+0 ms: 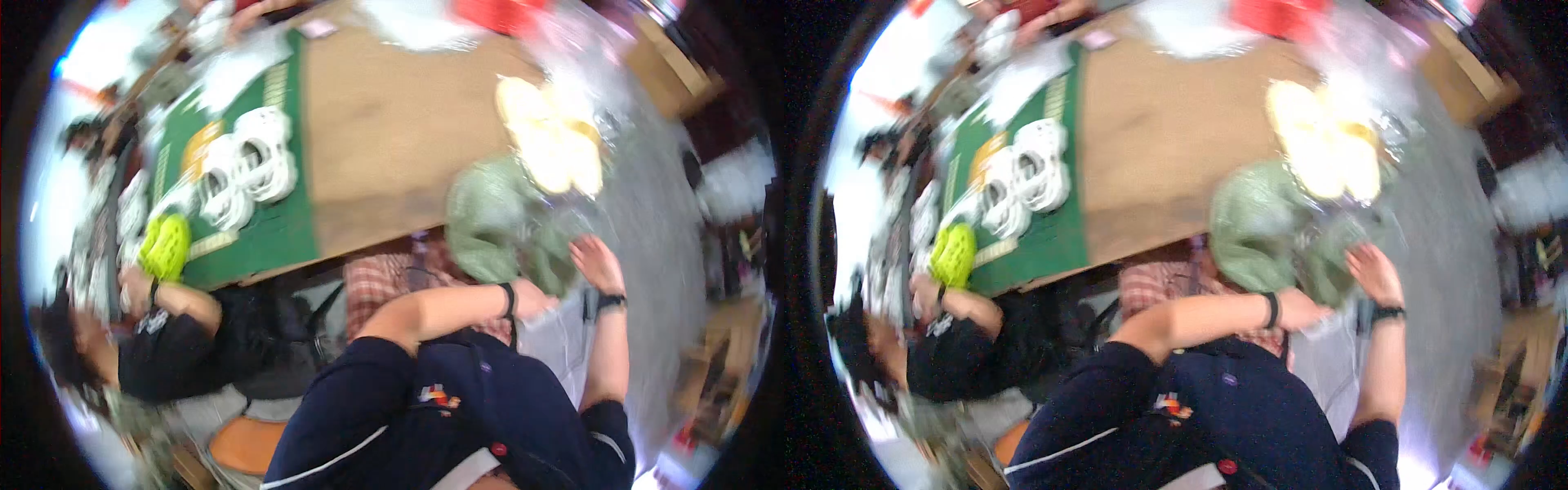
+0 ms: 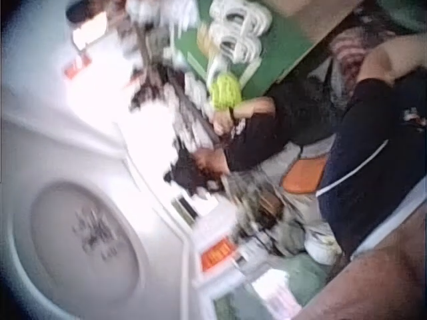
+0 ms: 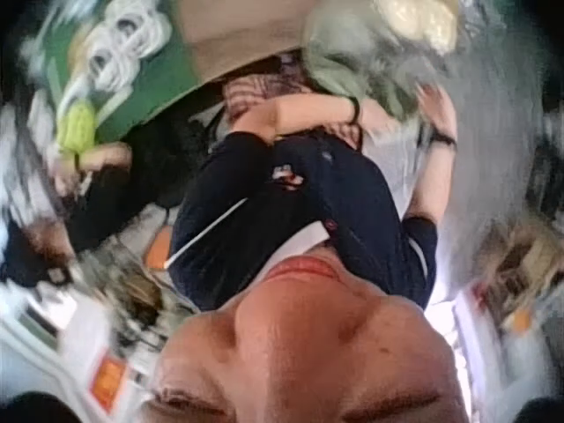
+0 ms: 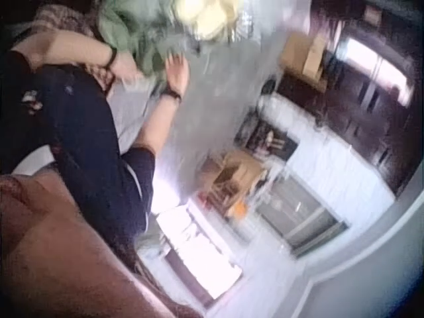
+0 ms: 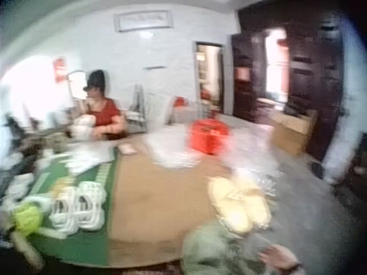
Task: Packaging white clogs and yellow slides into plastic bags and placing them in a larger sack for shipping.
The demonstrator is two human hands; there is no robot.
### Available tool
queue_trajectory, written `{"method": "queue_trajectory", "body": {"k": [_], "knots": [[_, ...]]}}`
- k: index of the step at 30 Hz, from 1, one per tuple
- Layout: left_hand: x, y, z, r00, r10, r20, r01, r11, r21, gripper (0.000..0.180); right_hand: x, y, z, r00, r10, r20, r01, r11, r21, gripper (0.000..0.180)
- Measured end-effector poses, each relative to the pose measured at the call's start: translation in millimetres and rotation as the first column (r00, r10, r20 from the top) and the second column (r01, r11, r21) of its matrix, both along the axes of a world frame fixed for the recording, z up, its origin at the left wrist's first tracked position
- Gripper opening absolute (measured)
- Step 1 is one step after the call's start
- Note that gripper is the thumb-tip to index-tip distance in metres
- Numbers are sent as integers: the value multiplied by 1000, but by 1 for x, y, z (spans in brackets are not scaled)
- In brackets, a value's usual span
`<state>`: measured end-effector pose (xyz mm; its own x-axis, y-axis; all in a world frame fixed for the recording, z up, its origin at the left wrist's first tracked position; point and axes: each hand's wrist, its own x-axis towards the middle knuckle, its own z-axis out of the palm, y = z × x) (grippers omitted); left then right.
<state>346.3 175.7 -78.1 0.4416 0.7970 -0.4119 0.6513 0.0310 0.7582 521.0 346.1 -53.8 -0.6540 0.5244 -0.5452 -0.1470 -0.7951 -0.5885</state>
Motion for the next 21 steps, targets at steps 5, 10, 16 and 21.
{"method": "queue_trajectory", "body": {"k": [5, 10, 16, 21], "knots": [[-33, -24, 50, 965, -134, -226, 229, 850, 474, 78, -11, -24, 49, 989, -144, 26, 137, 976, 171, 46], [-131, -60, 149, 962, 263, -75, -112, 630, 769, 53, -55, -55, 114, 975, -214, 59, 148, 826, 544, 38], [-335, -168, 193, 311, 950, 37, -440, 109, 891, 47, -157, -105, 139, 953, -72, 295, -201, 577, 791, 29], [-494, -240, 173, -191, 967, -171, -628, 13, 778, 61, -207, -128, 116, 940, 20, 342, -319, 413, 853, 29]]}}
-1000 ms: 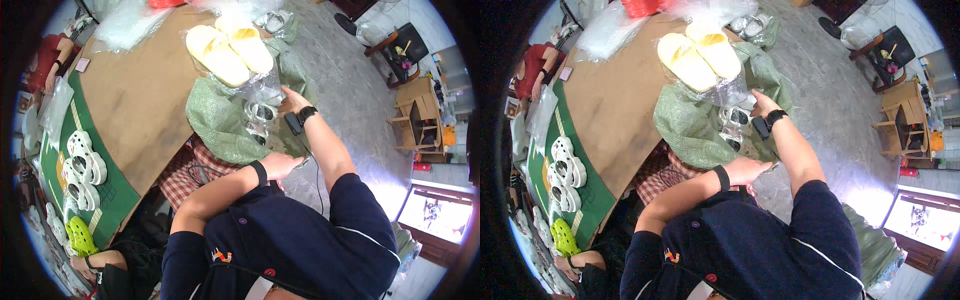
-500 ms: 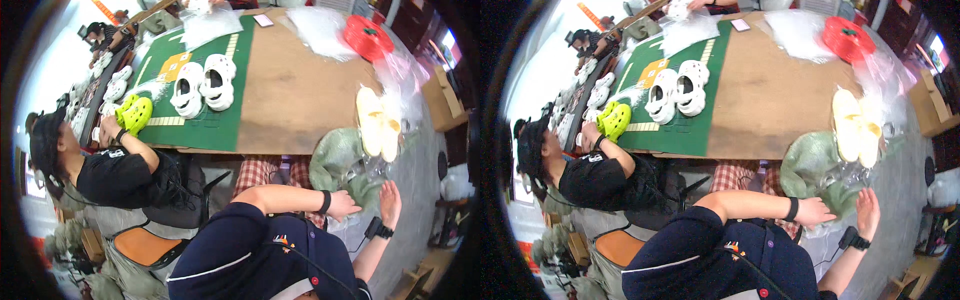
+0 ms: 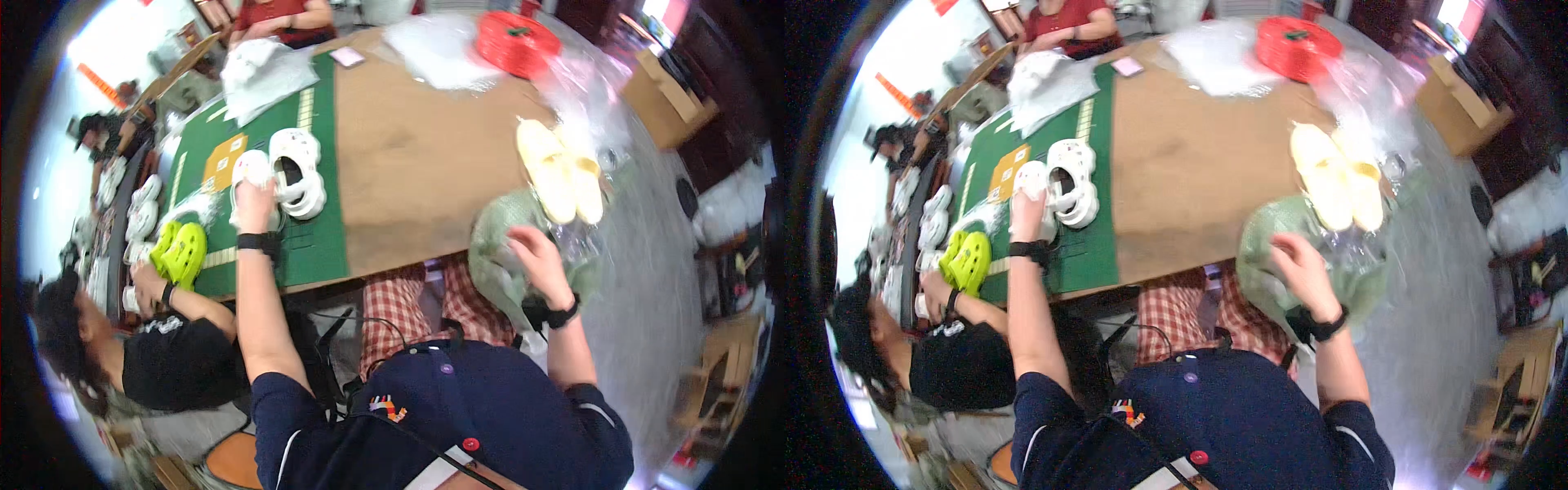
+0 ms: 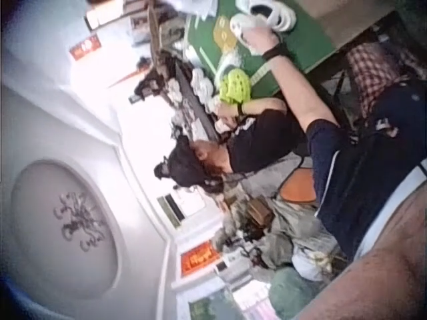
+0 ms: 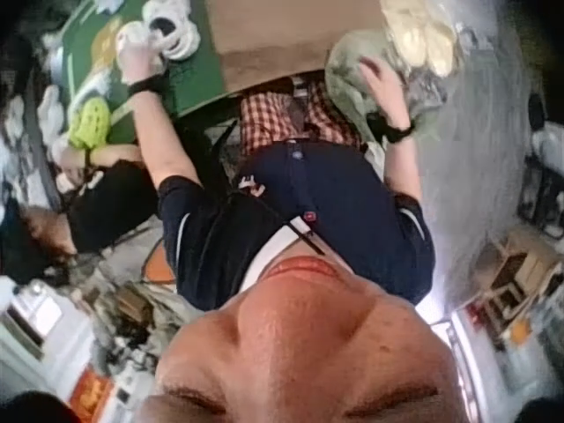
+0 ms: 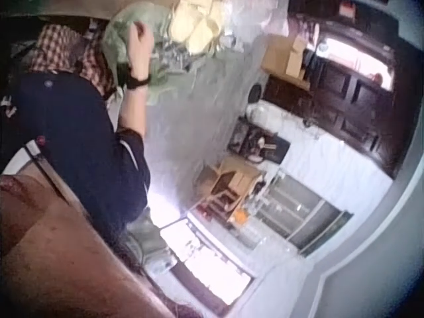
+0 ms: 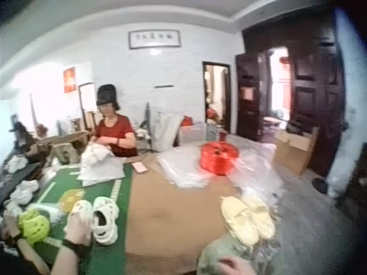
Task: Packaging white clogs and yellow slides into plastic bags and placing them in a larger sack for shipping.
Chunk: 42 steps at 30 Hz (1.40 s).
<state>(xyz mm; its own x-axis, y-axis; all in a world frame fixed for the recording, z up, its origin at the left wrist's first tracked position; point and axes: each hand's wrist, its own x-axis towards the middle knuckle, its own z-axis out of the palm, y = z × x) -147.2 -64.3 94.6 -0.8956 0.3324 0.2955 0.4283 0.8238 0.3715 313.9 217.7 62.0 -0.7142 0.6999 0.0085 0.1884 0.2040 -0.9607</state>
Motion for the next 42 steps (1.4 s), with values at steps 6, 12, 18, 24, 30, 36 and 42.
{"method": "queue_trajectory", "body": {"k": [6, 12, 18, 24, 30, 36, 42], "knots": [[-67, -25, -38, 994, -95, 46, 102, 973, -205, 78, -18, -28, -17, 992, -47, 120, -28, 828, 560, 42], [-62, 2, -44, 979, -3, 205, 77, 933, -351, 45, -5, -41, -36, 987, 37, 154, -108, 870, 480, 41], [75, 104, -2, 974, -138, 178, 152, 986, -66, 47, -10, -26, -24, 995, 11, 95, -56, 877, 478, 33], [185, 174, -1, 946, -236, 222, 259, 963, -80, 41, -71, -22, 21, 994, 108, -1, -92, 857, 507, 42], [189, 166, -14, 896, -361, 258, 401, 908, -121, 35, -131, -9, -7, 969, 167, 180, -245, 625, 741, 44], [203, 110, 8, 873, -472, -119, 482, 873, 75, 60, -115, -3, 12, 984, 61, 166, -171, 561, 810, 57], [186, 76, -58, 835, -511, 203, 415, 828, 376, 106, -150, -22, 18, 927, 156, 341, -366, 579, 729, 40]]}}
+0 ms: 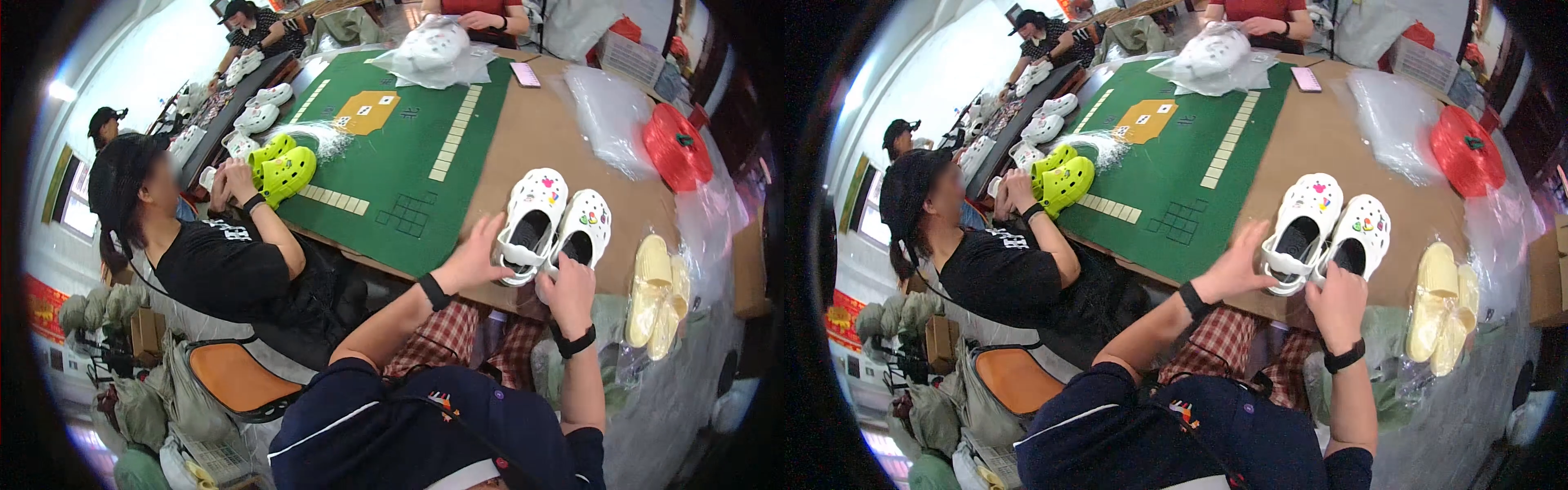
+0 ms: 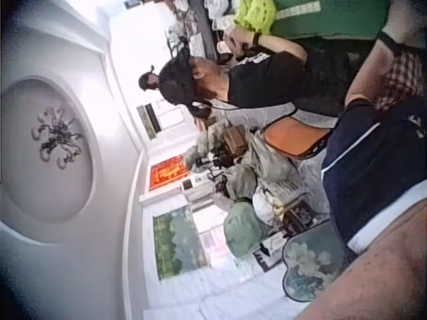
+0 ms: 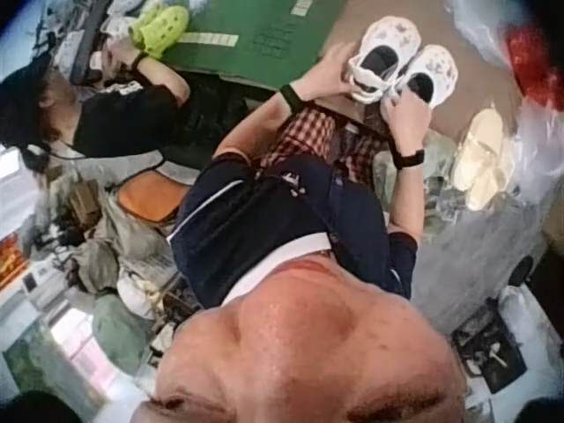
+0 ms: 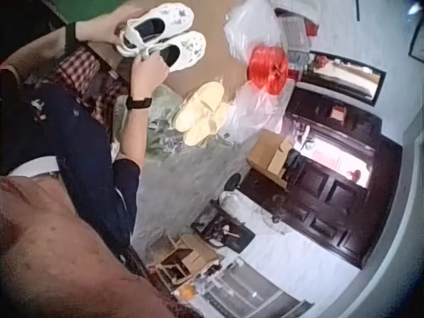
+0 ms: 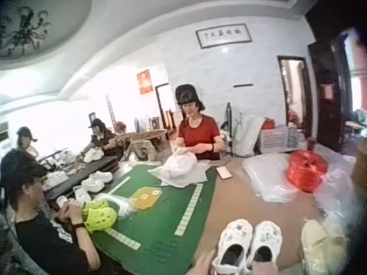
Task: Packaging white clogs and yellow slides into plastic bags and placing them in a larger sack for shipping.
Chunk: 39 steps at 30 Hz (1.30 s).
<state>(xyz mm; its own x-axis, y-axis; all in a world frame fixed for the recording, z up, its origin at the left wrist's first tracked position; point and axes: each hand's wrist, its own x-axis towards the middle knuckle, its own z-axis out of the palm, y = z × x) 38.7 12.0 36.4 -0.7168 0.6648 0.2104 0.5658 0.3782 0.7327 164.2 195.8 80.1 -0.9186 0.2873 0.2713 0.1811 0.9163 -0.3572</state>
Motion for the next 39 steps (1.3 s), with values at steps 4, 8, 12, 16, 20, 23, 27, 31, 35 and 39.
{"method": "queue_trajectory", "body": {"k": [4, 8, 12, 16, 20, 23, 27, 31, 35, 39], "knots": [[5, 25, -14, 985, -82, 150, 65, 991, 116, 97, -7, 13, -1, 1000, 7, -28, -9, 999, -45, 24], [15, 37, -3, 981, -55, 187, 37, 994, 99, 95, -5, 41, -5, 997, 81, -22, -80, 997, 10, 27], [19, 38, -5, 985, -56, 161, 44, 996, 81, 96, -2, 50, -3, 993, 121, 5, -120, 989, -85, 35], [16, 40, 15, 995, -79, 61, 75, 994, 76, 100, 4, 37, 17, 991, 16, 130, -21, 999, 34, 58], [-7, 53, 27, 996, -46, 74, 30, 979, 203, 96, -3, 23, 5, 994, -49, 96, 49, 999, 0, 81], [-23, 76, 11, 1000, 20, 5, -20, 986, 164, 93, -9, 19, 3, 992, -63, 112, 63, 998, 6, 80], [-14, 99, 6, 999, -47, -1, 47, 999, -9, 90, -13, 28, 8, 983, 11, 185, 5, 996, -87, 75], [-15, 101, 1, 999, -15, -32, 16, 999, 39, 85, -14, 27, -1, 997, 9, 74, -11, 1000, 27, 75], [-18, 92, -1, 998, 6, -64, -4, 1000, 31, 84, -17, 20, -2, 998, 7, 69, -8, 1000, 16, 76], [-15, 101, -9, 999, 38, 12, -39, 993, 114, 86, -13, 17, 2, 997, -35, 72, 43, 993, -114, 81]]}}
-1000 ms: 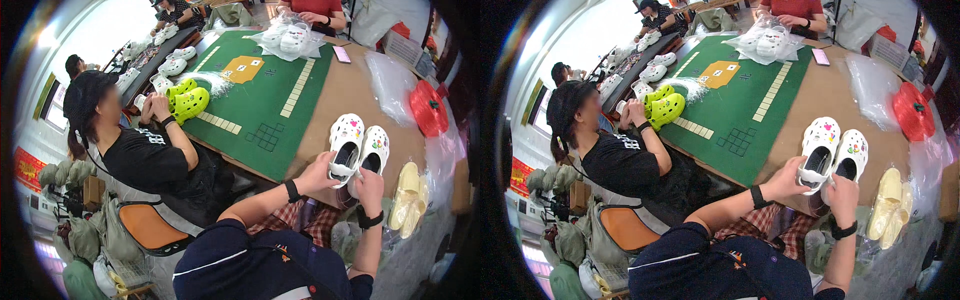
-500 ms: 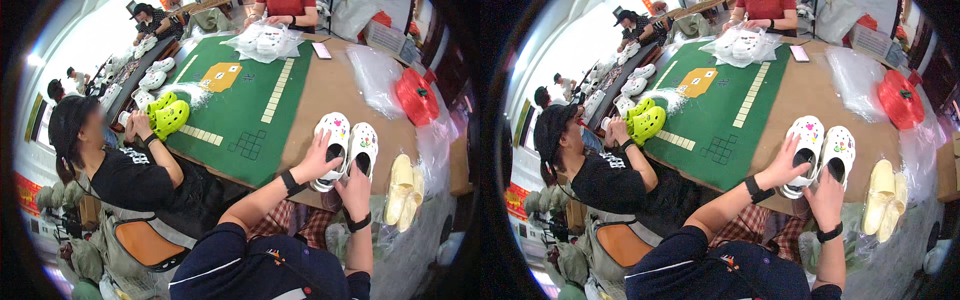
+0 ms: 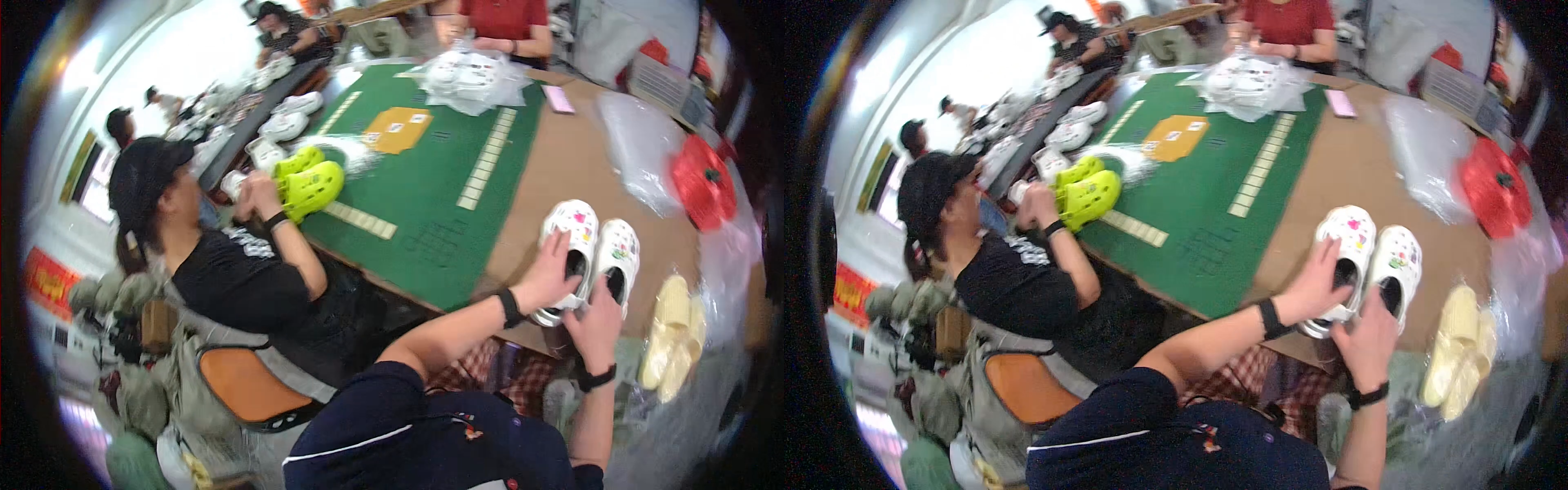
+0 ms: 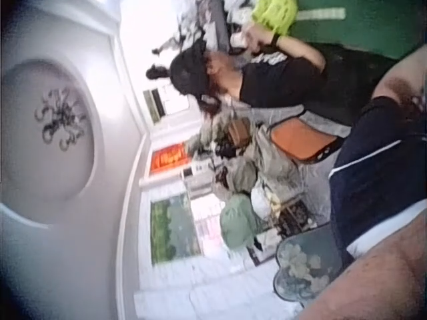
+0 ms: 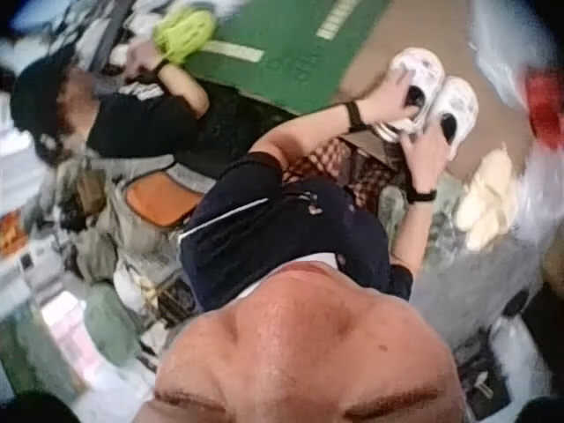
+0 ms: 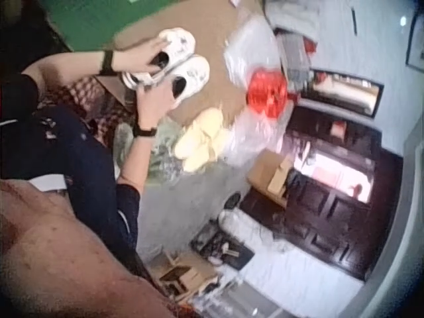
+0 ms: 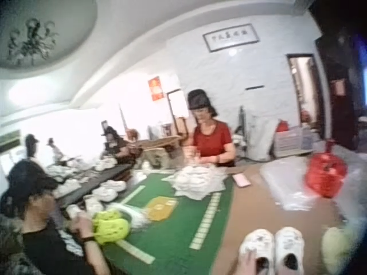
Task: Packaging white clogs and yellow slides into plastic bags and placing them in a larger sack for shipping.
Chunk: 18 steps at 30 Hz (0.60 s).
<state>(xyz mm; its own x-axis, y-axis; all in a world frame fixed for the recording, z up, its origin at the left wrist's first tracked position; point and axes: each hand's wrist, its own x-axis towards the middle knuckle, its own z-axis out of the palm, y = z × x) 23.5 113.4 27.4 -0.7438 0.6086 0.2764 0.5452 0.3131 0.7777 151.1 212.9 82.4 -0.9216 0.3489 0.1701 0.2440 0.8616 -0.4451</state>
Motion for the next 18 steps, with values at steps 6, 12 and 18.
{"method": "queue_trajectory", "body": {"k": [6, 12, 18], "knots": [[-5, -1, -19, 970, 21, 240, -51, 991, 121, 77, 2, 9, -18, 990, 55, -133, -37, 990, 133, 76], [-3, -6, -6, 968, 30, 247, -50, 996, 75, 69, -2, 14, -33, 976, 97, -196, -47, 969, 243, 68], [-3, -9, -3, 974, 11, 228, -8, 1000, -13, 70, -4, 15, -33, 979, 100, -180, -57, 972, 228, 68]]}}
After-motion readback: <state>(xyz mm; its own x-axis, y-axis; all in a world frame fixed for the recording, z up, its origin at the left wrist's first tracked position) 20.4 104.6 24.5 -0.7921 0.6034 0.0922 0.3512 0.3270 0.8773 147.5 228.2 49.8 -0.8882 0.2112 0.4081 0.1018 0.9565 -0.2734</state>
